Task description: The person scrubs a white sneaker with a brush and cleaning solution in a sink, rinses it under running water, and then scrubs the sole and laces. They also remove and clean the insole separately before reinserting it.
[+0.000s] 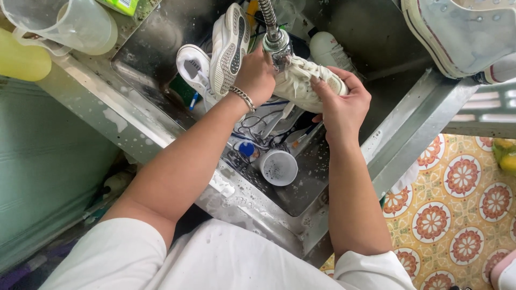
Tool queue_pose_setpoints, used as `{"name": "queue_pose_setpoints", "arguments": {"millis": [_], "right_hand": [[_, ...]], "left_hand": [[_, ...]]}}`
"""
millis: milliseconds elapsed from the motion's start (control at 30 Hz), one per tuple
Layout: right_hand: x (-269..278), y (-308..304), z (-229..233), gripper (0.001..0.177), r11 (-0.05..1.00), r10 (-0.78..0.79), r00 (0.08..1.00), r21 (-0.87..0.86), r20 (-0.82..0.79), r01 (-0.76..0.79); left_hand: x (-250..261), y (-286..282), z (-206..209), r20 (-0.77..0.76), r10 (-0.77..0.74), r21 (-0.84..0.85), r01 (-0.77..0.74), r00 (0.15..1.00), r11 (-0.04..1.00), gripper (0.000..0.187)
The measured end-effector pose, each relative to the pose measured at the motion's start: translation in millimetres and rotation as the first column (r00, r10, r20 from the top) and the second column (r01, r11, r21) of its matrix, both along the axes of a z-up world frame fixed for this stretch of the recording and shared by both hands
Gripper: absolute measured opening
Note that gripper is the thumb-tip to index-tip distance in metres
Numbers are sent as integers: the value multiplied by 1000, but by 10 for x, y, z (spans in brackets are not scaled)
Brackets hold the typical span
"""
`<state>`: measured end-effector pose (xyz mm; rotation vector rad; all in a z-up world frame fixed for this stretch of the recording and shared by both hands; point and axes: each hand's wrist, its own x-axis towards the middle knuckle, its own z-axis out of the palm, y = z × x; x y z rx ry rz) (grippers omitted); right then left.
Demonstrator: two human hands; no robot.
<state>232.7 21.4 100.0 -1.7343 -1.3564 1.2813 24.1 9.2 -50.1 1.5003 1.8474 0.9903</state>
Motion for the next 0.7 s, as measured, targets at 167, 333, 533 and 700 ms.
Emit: {"name": "queue_pose_setpoints", "arguments": {"millis": [167, 333, 533, 700], "right_hand": [[57, 25, -91, 32, 994, 44, 999, 97, -7, -43], [-9, 26, -84, 32, 998, 29, 1000, 58, 0, -29], [121, 41, -298, 32, 984, 70, 994, 167, -84, -55], [103, 87, -76, 29, 1000, 15, 1000, 14, 21, -16]], "left_hand": [[49, -71, 571, 480, 349, -399, -155, 804, 904, 35], [96, -13, 310, 741, 495, -401, -292, 453, 868, 76], [15, -41, 344, 718, 453, -486, -85, 528, 870, 112], [84, -68, 74, 194, 128, -418, -36, 973, 908, 31]]}}
